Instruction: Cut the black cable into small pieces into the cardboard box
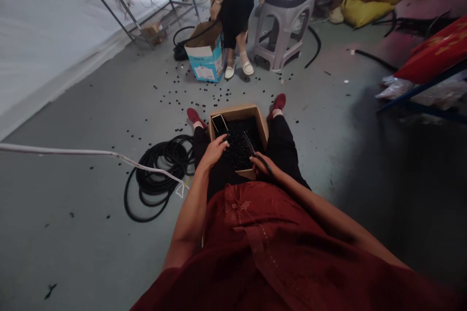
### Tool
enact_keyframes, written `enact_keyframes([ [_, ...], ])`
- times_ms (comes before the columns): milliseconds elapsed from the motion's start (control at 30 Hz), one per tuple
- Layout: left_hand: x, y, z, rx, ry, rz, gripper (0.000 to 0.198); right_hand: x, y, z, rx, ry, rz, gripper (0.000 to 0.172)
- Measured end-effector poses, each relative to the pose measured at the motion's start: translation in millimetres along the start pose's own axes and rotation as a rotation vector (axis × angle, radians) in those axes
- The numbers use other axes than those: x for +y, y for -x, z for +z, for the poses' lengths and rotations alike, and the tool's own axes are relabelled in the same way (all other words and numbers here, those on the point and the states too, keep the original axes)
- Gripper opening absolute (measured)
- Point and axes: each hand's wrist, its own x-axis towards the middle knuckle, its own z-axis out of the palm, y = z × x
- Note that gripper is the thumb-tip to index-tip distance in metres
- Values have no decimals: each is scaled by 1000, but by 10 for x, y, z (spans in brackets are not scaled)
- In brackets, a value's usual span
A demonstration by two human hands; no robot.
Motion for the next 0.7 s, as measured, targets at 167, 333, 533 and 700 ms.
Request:
enact_keyframes([
  [167,341,139,-86,-32,210,111,50,-118,65,24,-3,-31,-8,20],
  [333,361,229,61,4,88,140,39,-186,120,2,21,-33,-35,25],
  [533,185,325,363,-10,-91,161,39,-34,152,2,79,-116,-104,42],
  [700,56,336,491,65,27,9,40,9,219,-7,105,-166,-170,55],
])
